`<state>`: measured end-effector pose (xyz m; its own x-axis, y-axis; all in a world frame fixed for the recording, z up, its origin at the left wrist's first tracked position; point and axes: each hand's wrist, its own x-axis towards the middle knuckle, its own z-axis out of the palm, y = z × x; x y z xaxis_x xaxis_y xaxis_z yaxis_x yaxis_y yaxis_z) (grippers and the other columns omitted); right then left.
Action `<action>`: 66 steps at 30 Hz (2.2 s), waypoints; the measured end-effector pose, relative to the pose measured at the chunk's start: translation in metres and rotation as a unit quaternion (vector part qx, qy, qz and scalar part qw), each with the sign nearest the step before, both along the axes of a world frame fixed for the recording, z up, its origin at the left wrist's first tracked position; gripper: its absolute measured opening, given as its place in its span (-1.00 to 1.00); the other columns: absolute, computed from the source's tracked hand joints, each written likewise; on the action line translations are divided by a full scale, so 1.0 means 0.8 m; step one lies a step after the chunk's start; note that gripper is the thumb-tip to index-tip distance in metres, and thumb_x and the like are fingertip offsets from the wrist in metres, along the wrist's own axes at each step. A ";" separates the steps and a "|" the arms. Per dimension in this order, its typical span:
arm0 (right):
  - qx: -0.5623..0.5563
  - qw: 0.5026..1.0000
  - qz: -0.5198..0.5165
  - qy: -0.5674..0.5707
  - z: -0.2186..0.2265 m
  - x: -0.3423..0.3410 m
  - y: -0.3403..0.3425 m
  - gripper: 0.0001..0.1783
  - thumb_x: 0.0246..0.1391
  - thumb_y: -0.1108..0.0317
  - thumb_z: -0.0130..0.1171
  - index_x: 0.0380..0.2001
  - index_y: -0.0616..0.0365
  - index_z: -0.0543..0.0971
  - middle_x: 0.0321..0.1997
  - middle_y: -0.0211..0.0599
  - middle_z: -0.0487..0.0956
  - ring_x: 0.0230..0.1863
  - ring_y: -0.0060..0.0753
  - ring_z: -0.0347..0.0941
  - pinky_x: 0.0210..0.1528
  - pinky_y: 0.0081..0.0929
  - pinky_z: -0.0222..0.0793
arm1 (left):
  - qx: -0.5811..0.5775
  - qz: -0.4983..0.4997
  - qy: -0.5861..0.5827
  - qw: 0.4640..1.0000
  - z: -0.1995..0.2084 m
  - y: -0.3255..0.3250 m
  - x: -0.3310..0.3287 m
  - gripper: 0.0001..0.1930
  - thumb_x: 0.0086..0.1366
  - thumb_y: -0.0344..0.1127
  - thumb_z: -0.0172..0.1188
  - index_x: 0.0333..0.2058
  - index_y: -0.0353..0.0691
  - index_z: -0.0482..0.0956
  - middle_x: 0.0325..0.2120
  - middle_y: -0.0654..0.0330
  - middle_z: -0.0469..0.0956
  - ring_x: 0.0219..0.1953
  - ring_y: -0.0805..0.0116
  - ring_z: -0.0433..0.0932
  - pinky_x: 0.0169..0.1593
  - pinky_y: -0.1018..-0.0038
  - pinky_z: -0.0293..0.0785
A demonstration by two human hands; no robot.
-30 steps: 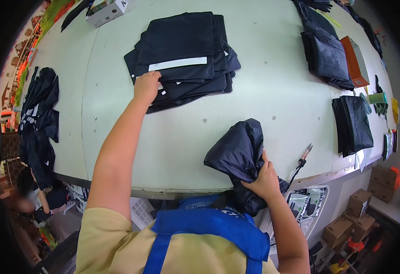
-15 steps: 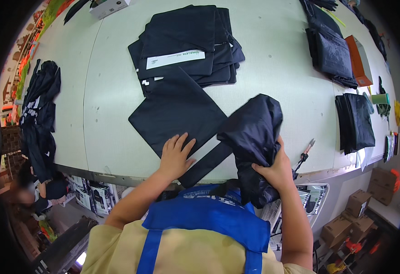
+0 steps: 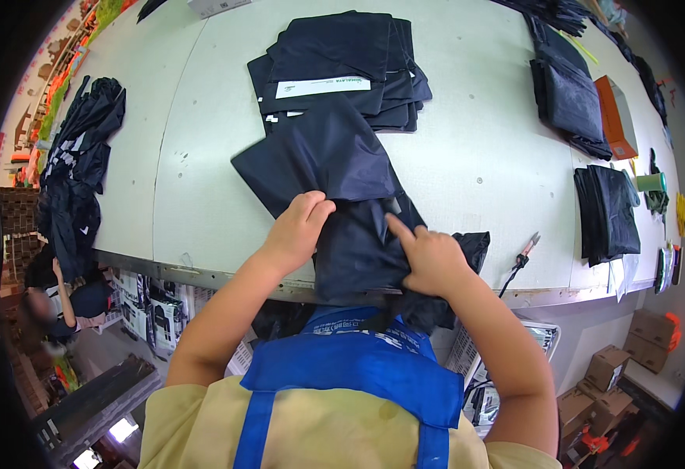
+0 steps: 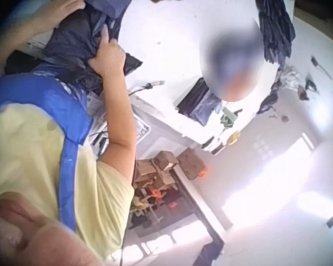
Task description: The person folds dark jackets on a white table, aligning edges and smoothing the fabric. They use shears to trim loose threads from the jackets and place the finished items into a white basket.
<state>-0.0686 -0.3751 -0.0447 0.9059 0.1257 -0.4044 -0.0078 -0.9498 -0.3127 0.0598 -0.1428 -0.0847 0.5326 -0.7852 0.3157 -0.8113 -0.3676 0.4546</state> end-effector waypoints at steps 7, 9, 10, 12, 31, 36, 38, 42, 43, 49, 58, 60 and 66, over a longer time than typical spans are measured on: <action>-0.002 0.972 -0.234 0.012 -0.008 0.004 0.003 0.20 -0.38 0.21 0.36 0.38 0.02 -0.03 -0.28 0.08 0.57 -0.23 0.13 0.55 -0.10 -0.15 0.48 | 0.003 0.046 -0.080 0.996 0.047 -0.040 -0.030 -0.77 -0.05 -0.59 0.09 -0.36 -0.23 0.42 -0.48 0.18 0.40 -0.44 0.20 0.43 -0.39 0.36 0.46; 0.020 0.965 -0.260 0.005 -0.018 0.002 0.003 0.21 -0.38 0.21 0.36 0.38 0.07 -0.05 -0.27 0.09 0.58 -0.22 0.14 0.55 -0.10 -0.15 0.48 | -0.012 0.042 -0.088 0.995 0.054 -0.048 -0.031 -0.78 -0.05 -0.57 0.11 -0.36 -0.24 0.42 -0.50 0.15 0.40 -0.44 0.18 0.45 -0.38 0.33 0.47; 0.032 0.962 -0.271 0.001 -0.019 0.002 0.004 0.22 -0.38 0.21 0.36 0.38 0.09 -0.07 -0.27 0.09 0.58 -0.22 0.15 0.55 -0.09 -0.15 0.48 | 0.003 0.065 -0.076 0.995 0.057 -0.044 -0.028 -0.78 -0.05 -0.56 0.12 -0.36 -0.23 0.41 -0.49 0.14 0.41 -0.43 0.17 0.46 -0.37 0.33 0.47; 0.020 0.958 -0.285 0.010 -0.012 0.005 0.004 0.23 -0.38 0.21 0.37 0.38 0.11 -0.08 -0.26 0.15 0.58 -0.18 0.18 0.54 -0.07 -0.14 0.46 | 0.033 0.112 -0.051 0.992 0.062 -0.027 -0.021 -0.79 -0.04 -0.54 0.14 -0.37 -0.22 0.40 -0.49 0.13 0.41 -0.43 0.16 0.46 -0.37 0.31 0.47; 0.662 0.615 -0.428 0.012 0.010 0.022 0.011 -0.35 -0.23 0.52 0.23 0.06 0.33 0.38 -0.10 -0.17 0.54 -0.07 -0.28 0.47 0.07 -0.39 0.33 | -0.296 0.085 0.101 0.946 -0.024 -0.031 -0.002 -0.39 0.01 -0.53 0.25 0.12 -0.28 0.41 -0.05 -0.04 0.54 -0.06 0.07 0.56 -0.04 0.41 0.50; 0.420 0.746 -0.507 -0.099 -0.013 0.036 0.001 -0.17 -0.27 0.44 0.35 0.12 0.33 0.20 -0.18 -0.20 0.51 -0.17 -0.27 0.48 -0.07 -0.41 0.42 | -0.259 0.052 -0.024 0.964 0.017 -0.049 -0.006 -0.51 -0.07 -0.57 0.20 -0.05 -0.30 0.55 -0.29 0.04 0.60 -0.31 0.10 0.58 -0.24 0.38 0.51; 0.567 0.677 -0.456 -0.112 -0.002 0.027 0.004 -0.28 -0.22 0.46 0.34 0.04 0.34 0.23 -0.21 -0.19 0.51 -0.22 -0.29 0.49 -0.18 -0.42 0.46 | -0.243 0.072 -0.029 0.967 0.003 -0.049 -0.009 -0.54 -0.09 -0.58 0.20 -0.09 -0.30 0.55 -0.36 0.07 0.58 -0.35 0.11 0.56 -0.29 0.37 0.51; 0.253 0.909 -0.219 -0.247 -0.044 -0.004 -0.041 -0.73 -0.02 0.46 0.19 -0.20 0.21 0.47 -0.33 -0.32 0.53 -0.31 -0.38 0.48 -0.28 -0.47 0.42 | -0.231 0.065 0.011 0.971 0.023 -0.046 -0.037 -0.59 -0.09 -0.61 0.19 -0.16 -0.29 0.56 -0.49 0.09 0.49 -0.44 0.11 0.51 -0.37 0.35 0.46; 0.070 0.970 -0.112 -0.203 -0.054 -0.023 -0.064 -0.73 -0.01 0.40 0.16 -0.18 0.15 0.52 -0.30 -0.26 0.56 -0.28 -0.26 0.50 -0.24 -0.39 0.43 | -0.249 0.057 -0.005 0.967 0.030 -0.048 -0.047 -0.56 -0.15 -0.56 0.30 -0.17 -0.30 0.55 -0.53 0.10 0.48 -0.48 0.17 0.49 -0.42 0.40 0.42; 0.032 0.949 -0.101 -0.297 -0.017 -0.022 -0.027 -0.67 0.12 0.34 0.03 -0.03 0.09 0.52 -0.13 -0.23 0.56 -0.13 -0.28 0.48 -0.09 -0.48 0.41 | -0.311 0.117 0.048 0.942 0.001 -0.045 -0.055 -0.46 -0.17 -0.64 0.30 -0.10 -0.22 0.54 -0.44 0.10 0.51 -0.41 0.16 0.54 -0.30 0.44 0.49; 0.159 0.910 -0.312 -0.222 -0.110 0.001 -0.039 -0.60 0.18 0.33 0.01 0.09 0.16 0.41 0.04 -0.19 0.47 0.03 -0.30 0.39 0.09 -0.43 0.32 | -0.280 0.166 0.244 0.914 -0.022 -0.058 -0.089 -0.79 -0.04 -0.58 0.25 -0.38 -0.29 0.46 -0.54 0.04 0.36 -0.45 0.06 0.40 -0.36 0.38 0.36; 0.064 0.936 -0.293 -0.183 -0.128 -0.005 -0.045 -0.57 0.18 0.30 0.02 0.11 0.17 0.40 0.07 -0.15 0.46 0.08 -0.25 0.36 0.13 -0.40 0.27 | -0.205 0.123 0.364 0.900 -0.025 -0.040 -0.116 -0.81 0.03 -0.56 0.21 -0.32 -0.28 0.51 -0.45 0.06 0.47 -0.38 0.15 0.50 -0.28 0.40 0.42; 0.041 0.926 -0.314 -0.204 -0.153 -0.004 -0.020 -0.46 0.16 0.19 0.04 0.17 0.21 0.34 0.17 -0.03 0.41 0.22 -0.12 0.28 0.28 -0.30 0.15 | -0.013 0.028 0.763 0.646 -0.146 0.020 -0.059 -0.72 0.28 -0.32 0.09 -0.12 -0.37 0.55 -0.15 0.04 0.59 -0.10 0.30 0.57 0.02 0.41 0.47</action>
<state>-0.0722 -0.3910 -0.1672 0.8864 -0.4623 -0.0243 -0.4157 -0.7716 -0.4814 0.0129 -0.1269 -0.2015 0.2668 -0.7557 -0.5981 0.6028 -0.3533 0.7154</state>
